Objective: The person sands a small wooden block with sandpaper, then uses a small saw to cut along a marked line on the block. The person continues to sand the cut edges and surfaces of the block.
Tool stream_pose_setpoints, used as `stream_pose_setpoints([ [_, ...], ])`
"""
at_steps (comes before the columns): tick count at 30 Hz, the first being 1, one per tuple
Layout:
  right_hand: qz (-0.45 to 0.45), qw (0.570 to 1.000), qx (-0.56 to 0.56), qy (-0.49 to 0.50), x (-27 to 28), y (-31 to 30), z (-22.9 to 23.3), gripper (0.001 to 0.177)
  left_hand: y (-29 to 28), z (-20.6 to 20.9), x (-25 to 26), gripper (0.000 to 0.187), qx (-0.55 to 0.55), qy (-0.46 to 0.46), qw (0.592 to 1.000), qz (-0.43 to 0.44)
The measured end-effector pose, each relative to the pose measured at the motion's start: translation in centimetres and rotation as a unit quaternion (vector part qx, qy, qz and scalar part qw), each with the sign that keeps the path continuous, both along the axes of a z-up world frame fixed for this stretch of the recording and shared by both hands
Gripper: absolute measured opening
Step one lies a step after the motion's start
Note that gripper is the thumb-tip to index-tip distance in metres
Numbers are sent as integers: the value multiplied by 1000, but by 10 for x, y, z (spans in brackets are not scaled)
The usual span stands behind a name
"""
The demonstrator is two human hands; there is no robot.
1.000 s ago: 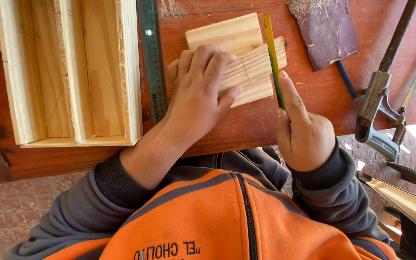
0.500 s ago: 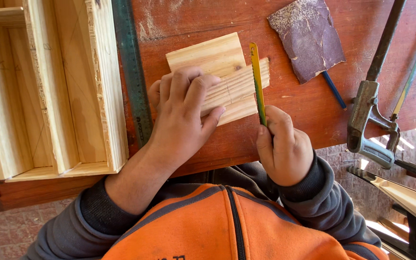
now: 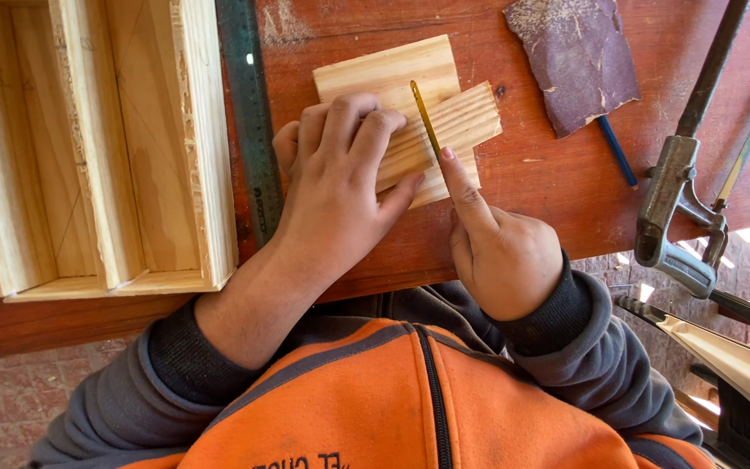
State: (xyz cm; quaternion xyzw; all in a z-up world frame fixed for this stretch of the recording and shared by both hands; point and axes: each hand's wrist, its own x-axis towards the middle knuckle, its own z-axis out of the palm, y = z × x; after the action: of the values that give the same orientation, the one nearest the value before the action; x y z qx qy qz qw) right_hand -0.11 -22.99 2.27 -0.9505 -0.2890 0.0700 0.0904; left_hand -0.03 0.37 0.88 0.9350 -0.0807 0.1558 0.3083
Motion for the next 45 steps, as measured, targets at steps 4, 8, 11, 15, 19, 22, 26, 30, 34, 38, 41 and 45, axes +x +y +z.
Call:
stream_pose_setpoints([
  [4,9,1000,-8,-12,0,3,0,71,1,-2,2,54,-9,-4,1000,-7],
  [8,12,999,-9,-35,0,5,0,69,2,0,2,51,-20,-4,1000,-9],
  [11,14,998,-15,-56,2,10,-1,69,2,-2,3,53,-11,3,1000,1],
  [15,19,996,-34,-75,2,14,-1,71,1,-3,5,56,17,0,1000,13],
  [19,20,995,-42,-83,-1,7,0,72,2,-2,3,58,15,-2,1000,8],
  [22,37,994,-55,-91,-3,3,5,74,2,-3,5,57,25,-10,999,20],
  [26,37,996,-47,-73,-4,0,1,72,2,-5,5,60,21,-4,1000,10],
  [30,50,997,-33,-50,4,-2,2,75,0,-7,5,62,33,-4,999,17],
  [34,41,997,-40,-53,1,-8,1,70,-1,-5,5,58,54,-10,998,25],
  [38,35,998,-31,-43,0,-5,-1,71,2,-6,5,57,53,-18,998,10],
  [41,22,999,-17,-29,0,-4,-2,73,1,-7,4,57,49,-17,999,9],
  [45,40,998,-31,-39,-5,-12,0,71,1,-6,4,59,56,-23,998,15],
])
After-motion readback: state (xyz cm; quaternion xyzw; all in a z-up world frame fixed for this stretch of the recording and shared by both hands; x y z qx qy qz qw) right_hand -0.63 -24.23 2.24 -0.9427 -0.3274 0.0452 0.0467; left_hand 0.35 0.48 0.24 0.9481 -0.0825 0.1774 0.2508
